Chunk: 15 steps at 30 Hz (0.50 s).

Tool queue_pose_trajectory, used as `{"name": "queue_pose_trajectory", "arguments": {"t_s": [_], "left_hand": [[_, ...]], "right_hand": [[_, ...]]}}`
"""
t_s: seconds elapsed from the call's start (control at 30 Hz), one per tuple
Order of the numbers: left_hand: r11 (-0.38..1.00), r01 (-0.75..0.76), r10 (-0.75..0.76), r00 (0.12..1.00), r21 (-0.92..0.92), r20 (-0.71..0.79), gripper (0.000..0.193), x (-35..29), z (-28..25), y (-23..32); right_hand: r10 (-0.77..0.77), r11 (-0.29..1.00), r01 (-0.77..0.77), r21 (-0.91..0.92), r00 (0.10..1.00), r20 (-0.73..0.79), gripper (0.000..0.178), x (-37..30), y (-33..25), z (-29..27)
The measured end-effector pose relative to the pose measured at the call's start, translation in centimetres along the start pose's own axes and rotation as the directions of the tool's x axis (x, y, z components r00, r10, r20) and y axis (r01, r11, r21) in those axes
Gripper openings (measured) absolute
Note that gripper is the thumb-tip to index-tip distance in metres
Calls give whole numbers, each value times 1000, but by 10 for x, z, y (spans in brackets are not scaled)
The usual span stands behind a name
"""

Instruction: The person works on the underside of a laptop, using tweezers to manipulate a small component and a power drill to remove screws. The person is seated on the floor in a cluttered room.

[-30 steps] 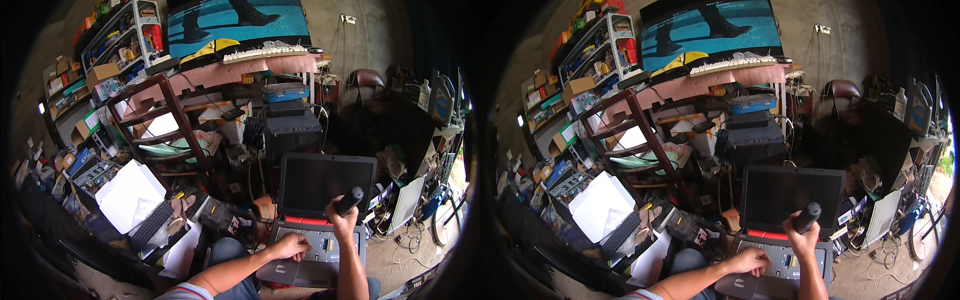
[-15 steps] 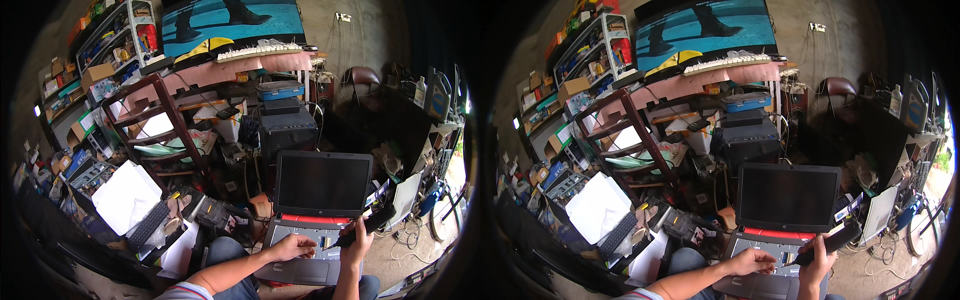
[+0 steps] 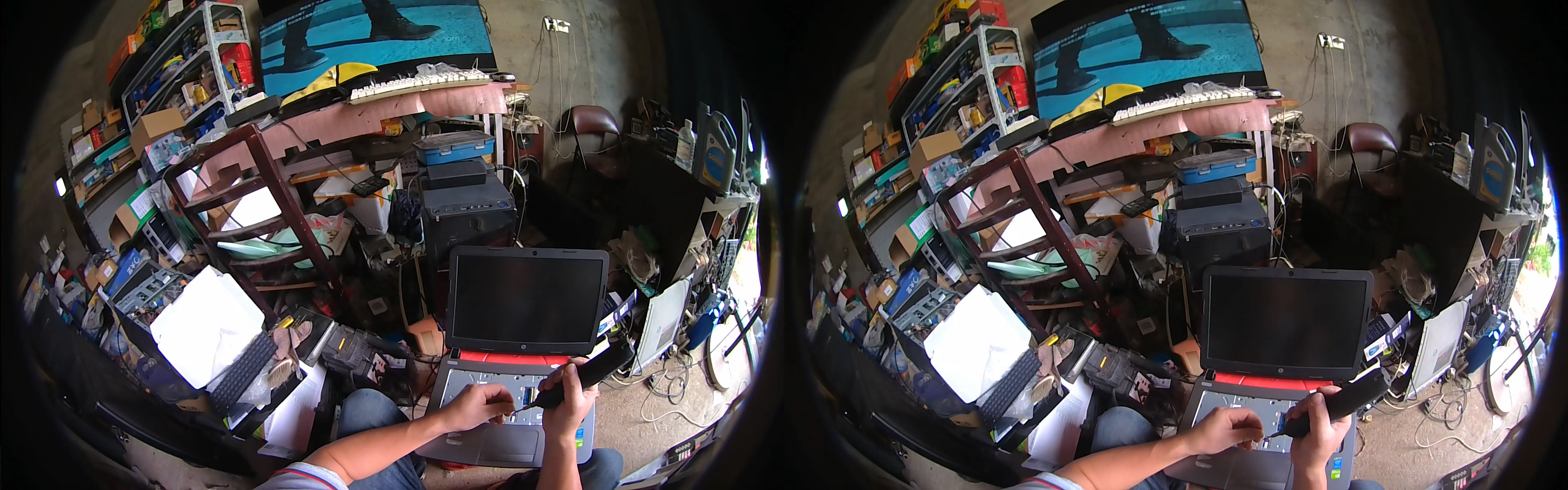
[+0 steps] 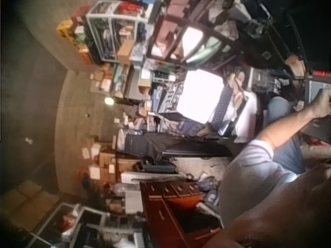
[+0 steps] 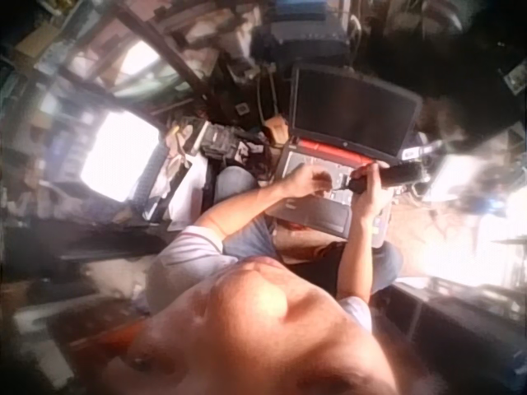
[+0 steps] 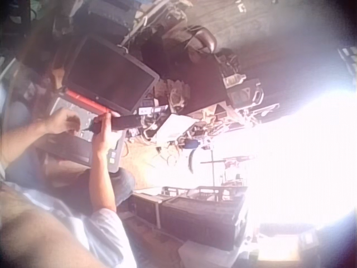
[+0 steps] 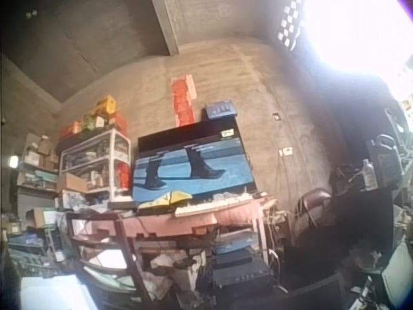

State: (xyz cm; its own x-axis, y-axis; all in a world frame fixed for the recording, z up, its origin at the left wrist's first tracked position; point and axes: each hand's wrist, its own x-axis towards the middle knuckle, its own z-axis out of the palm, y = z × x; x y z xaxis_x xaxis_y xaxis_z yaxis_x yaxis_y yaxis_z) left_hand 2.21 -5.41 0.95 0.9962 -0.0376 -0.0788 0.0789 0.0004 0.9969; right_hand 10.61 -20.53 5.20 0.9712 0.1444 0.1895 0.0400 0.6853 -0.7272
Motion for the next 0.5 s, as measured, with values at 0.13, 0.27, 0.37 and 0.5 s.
{"name": "queue_pose_trajectory", "arguments": {"t_s": [0.13, 0.27, 0.37, 0.5], "left_hand": [[998, -63, 63, 998, 16, -9, 15, 0, 2, -2], [991, -86, 89, 996, 99, -28, 15, -1, 1, 0], [991, -104, 106, 994, 86, -13, 15, 1, -1, -5], [970, -104, 100, 995, 221, 28, 14, -1, 2, 3]], "right_hand": [[11, 999, -10, -30, 999, 47, 13, -1, 2, -2], [-1, 1000, 1, 15, 1000, 1, 13, -2, -2, 5], [-28, 998, 31, 45, 998, -55, 13, -2, -3, 6], [-46, 998, 48, 41, 998, -44, 12, -1, -3, 5]]}}
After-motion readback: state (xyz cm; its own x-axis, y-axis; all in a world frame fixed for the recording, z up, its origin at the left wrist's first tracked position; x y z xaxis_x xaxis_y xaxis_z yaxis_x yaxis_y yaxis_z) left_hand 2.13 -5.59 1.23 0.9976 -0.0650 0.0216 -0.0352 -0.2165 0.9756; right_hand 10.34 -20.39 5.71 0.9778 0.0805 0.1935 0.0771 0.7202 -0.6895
